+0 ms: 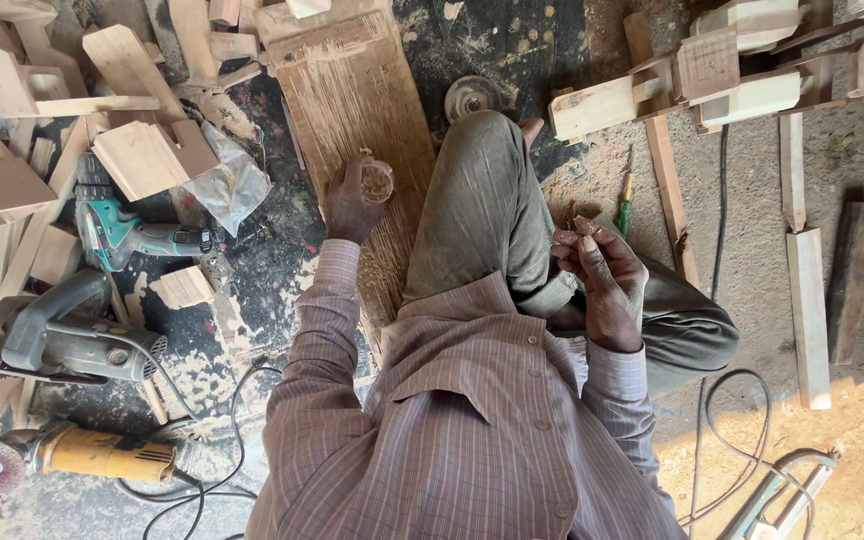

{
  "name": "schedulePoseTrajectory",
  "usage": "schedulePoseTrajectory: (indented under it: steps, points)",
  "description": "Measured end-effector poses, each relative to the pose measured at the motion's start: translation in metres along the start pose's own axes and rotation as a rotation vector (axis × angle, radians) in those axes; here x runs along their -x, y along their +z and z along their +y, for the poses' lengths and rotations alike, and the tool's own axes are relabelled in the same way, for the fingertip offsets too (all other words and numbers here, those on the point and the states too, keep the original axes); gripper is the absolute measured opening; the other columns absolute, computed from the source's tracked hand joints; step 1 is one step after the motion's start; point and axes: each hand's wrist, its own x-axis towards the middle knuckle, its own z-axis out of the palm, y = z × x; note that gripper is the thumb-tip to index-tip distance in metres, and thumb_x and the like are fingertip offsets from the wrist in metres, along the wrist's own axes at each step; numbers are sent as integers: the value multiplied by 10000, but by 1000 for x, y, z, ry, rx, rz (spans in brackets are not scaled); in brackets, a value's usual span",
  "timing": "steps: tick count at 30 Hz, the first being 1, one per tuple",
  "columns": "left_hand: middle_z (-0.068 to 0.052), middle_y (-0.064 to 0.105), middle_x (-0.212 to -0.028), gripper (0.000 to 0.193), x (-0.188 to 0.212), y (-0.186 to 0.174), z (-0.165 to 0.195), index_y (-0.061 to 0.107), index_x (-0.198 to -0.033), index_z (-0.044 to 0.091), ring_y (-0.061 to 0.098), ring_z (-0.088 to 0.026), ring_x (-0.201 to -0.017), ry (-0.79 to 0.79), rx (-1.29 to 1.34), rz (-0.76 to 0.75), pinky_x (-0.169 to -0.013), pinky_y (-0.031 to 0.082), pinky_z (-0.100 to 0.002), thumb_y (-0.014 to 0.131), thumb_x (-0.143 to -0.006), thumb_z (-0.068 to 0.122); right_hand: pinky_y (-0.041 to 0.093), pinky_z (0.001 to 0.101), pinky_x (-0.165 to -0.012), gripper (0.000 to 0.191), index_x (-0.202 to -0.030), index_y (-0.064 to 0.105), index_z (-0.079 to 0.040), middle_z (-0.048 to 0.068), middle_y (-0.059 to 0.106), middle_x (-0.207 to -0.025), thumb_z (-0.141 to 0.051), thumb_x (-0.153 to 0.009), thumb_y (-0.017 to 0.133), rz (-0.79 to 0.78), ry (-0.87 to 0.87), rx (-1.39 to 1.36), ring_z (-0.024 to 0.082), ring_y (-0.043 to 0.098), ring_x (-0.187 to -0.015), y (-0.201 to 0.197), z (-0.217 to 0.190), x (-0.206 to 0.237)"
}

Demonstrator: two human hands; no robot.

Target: The person sits on the workshop floor and kneads a white adhesive paste in a small plastic container by hand. They then scoop the paste with their fingers and spread it onto the face of a small wooden block, set the block aside, and pick up another block.

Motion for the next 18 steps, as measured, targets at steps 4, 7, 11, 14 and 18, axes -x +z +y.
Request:
schedulePoseTrajectory:
  steps: [4, 7, 11, 14, 18]
  points:
    - [-142, 647, -1242, 607, -27, -16, 54, 575, -1286, 117, 715, -301, -1091, 442, 173, 298, -865, 661, -342, 970, -829, 178, 577, 301, -906, 339, -1373, 605, -2, 141, 733, -1195, -151, -1069, 622, -18, -71, 74, 177, 722, -1024, 8, -7, 8]
    - [-108, 626, -1245, 660, -29, -45, 123, 563, -1273, 111, 663, -291, -1134, 608, 151, 374, -943, 632, -381, 976, -760, 156, 564, 308, -965, 368, -1406, 576, 22, 158, 714, -1242, -113, -1072, 651, -74, -168, 75, 198, 704, -1083, 17, -17, 13]
    - [-133, 556, -1367, 707, -17, -83, 211, 483, -1384, 44, 639, -270, -1263, 580, 326, 245, -1037, 640, -387, 951, -857, 102, 554, 363, -1106, 444, -1465, 492, 31, 175, 667, -1344, -68, -1072, 673, -164, -332, 21, 228, 655, -1274, 27, -35, 20]
    - [-116, 540, -1383, 684, -6, -99, 255, 488, -1378, 66, 617, -271, -1286, 685, 361, 200, -1082, 610, -388, 959, -885, 110, 506, 402, -1161, 542, -1557, 411, 27, 202, 596, -1475, -126, -1095, 650, -212, -376, 59, 269, 634, -1314, 27, -49, 24]
    - [-115, 549, -1383, 684, 17, -106, 284, 529, -1427, 48, 604, -303, -1304, 790, 338, 92, -1117, 549, -415, 906, -857, 56, 440, 412, -1258, 667, -1645, 266, 10, 166, 462, -1629, -342, -1139, 522, -281, -321, -144, 247, 523, -1473, 26, -58, 23]
